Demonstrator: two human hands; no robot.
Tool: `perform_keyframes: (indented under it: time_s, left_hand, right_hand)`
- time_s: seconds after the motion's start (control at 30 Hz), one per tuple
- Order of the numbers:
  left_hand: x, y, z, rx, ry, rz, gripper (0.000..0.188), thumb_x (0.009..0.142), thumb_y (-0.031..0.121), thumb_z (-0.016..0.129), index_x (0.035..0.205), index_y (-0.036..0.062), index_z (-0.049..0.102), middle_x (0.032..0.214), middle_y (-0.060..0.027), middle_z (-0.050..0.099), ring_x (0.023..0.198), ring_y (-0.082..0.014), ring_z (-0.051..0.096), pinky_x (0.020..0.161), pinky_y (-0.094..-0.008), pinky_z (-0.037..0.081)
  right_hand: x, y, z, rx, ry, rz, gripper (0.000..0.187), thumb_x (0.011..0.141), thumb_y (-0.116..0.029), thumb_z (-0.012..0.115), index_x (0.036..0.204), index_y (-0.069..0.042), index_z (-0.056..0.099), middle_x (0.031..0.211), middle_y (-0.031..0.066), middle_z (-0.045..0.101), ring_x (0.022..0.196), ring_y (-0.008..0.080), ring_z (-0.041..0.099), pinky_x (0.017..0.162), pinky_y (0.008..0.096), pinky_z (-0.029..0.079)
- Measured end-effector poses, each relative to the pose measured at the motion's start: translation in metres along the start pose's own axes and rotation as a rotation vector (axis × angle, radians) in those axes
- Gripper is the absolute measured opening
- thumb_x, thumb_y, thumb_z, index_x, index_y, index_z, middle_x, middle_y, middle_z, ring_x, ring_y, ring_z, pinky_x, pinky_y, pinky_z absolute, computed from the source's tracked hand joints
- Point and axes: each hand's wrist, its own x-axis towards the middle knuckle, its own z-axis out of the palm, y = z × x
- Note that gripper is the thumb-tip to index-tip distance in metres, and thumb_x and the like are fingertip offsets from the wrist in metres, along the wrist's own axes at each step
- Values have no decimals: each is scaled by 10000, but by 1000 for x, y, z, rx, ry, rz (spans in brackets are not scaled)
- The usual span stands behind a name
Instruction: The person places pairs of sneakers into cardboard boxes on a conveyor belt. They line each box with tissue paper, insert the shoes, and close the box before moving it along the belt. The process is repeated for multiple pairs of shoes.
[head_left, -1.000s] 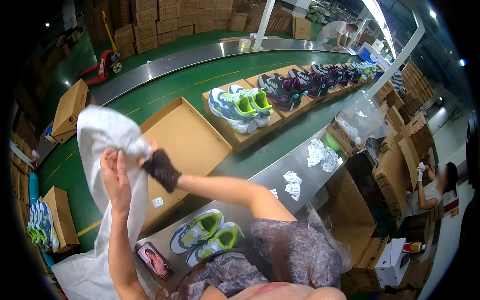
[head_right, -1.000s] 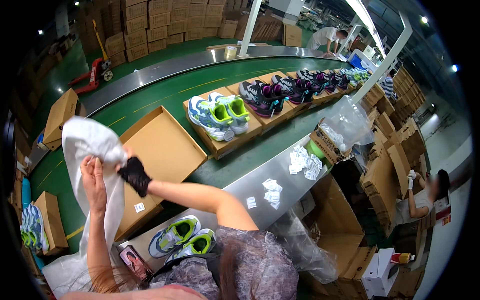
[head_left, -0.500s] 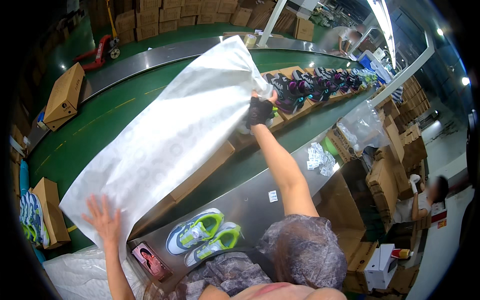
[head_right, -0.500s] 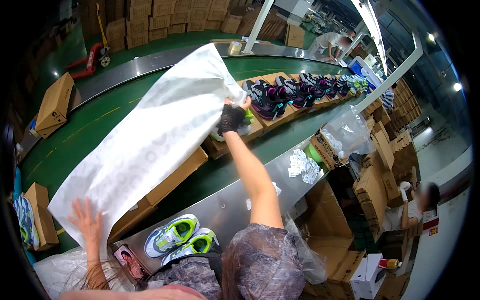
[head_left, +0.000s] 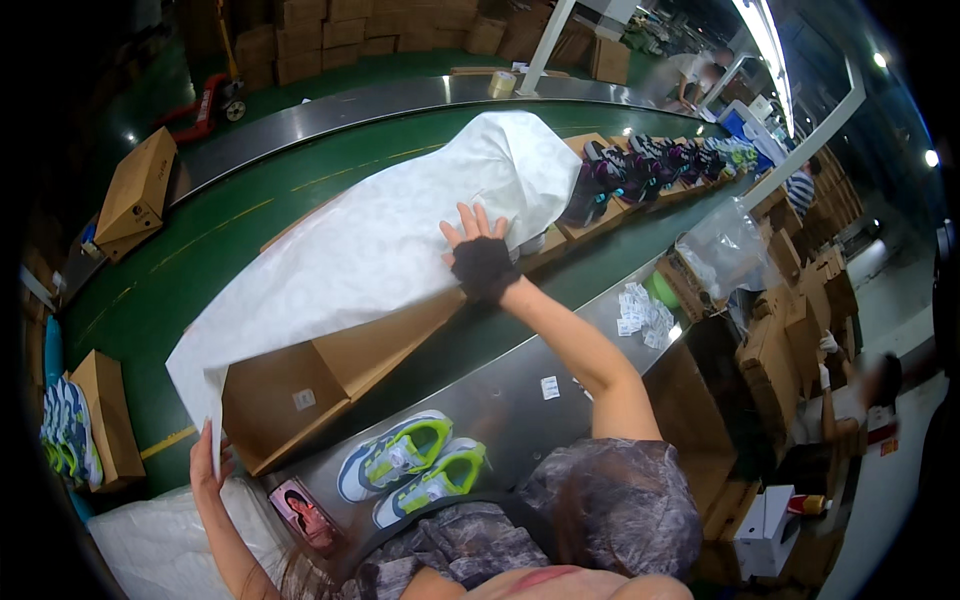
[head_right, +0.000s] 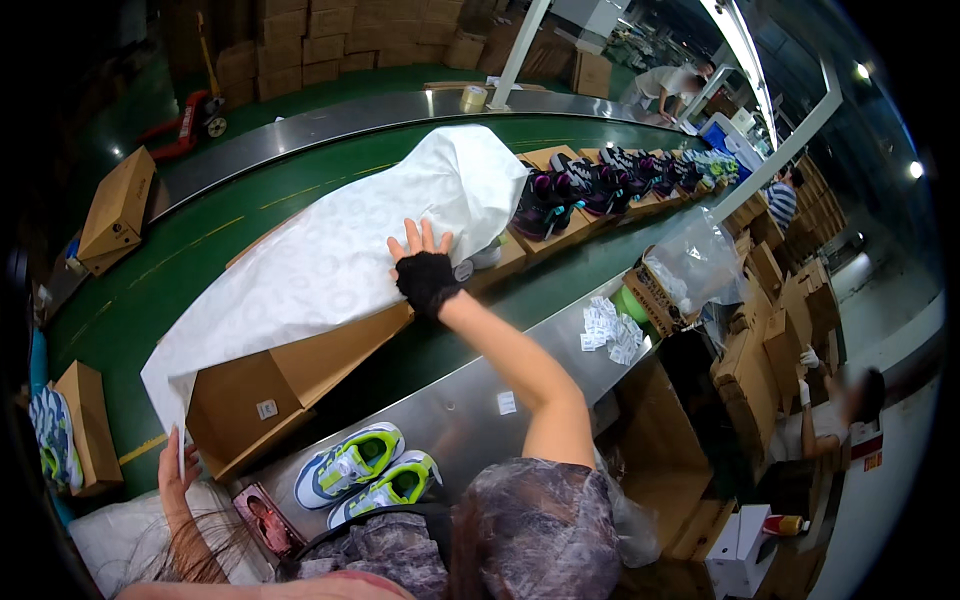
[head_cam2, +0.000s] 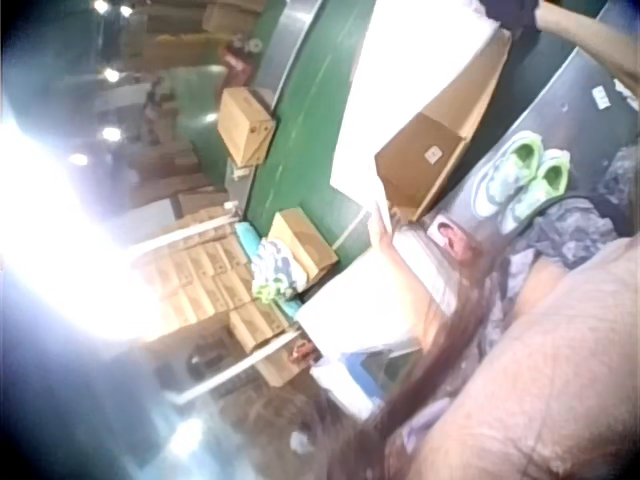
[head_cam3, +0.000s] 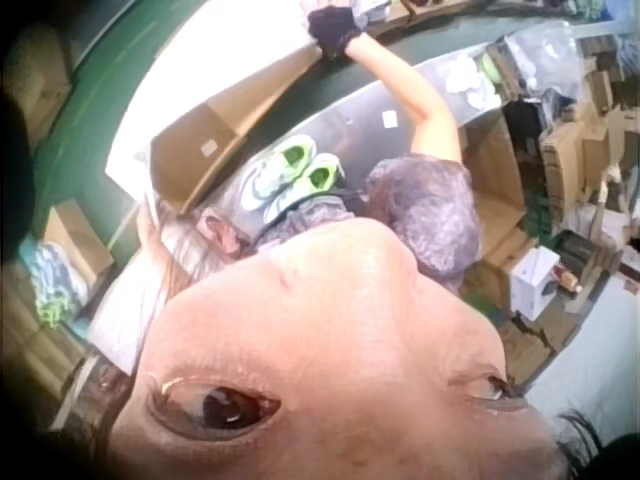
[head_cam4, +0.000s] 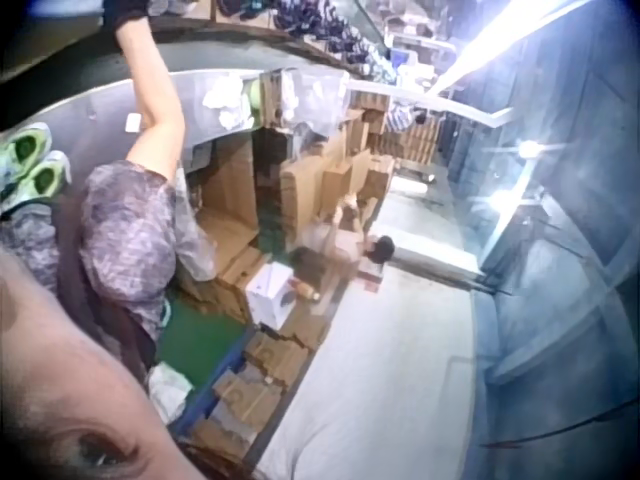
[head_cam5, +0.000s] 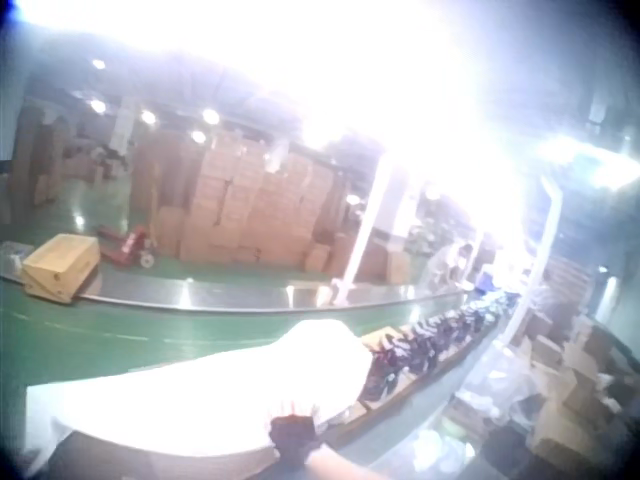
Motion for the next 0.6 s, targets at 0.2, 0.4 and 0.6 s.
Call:
perform_keyframes:
  time_s: [0.2, 0.4, 0.6]
  left_hand:
    - [24, -36, 8, -94, 97, 162, 143, 825, 245, 537, 895, 120, 537, 743, -1, 534, 661, -123, 525, 559, -318, 465]
    - [11, -46, 40, -151, 118, 222, 227, 823, 205, 582, 999, 74, 526, 812, -39, 565, 755, -160, 565, 687, -366, 500]
    - [-20, -61, 12, 349, 435, 696, 145, 796, 41, 545, 924, -16, 508, 831, -103, 604, 761, -155, 593, 652, -255, 454]
  right_hand:
    - [-141, -114, -54, 782, -354, -872, 179, 647, -163, 640, 747, -62, 531, 787, 98, 545, 749, 263, 541, 710, 382, 411]
    - [-199, -179, -68, 670, -729, -635, 474, 609, -175, 689, 1019, -44, 491, 865, 144, 571, 825, 299, 555, 733, 374, 423]
    - [-143, -184, -79, 924, -738, -481, 518, 629, -186, 707, 1089, -89, 489, 930, 169, 564, 761, 294, 575, 666, 363, 462]
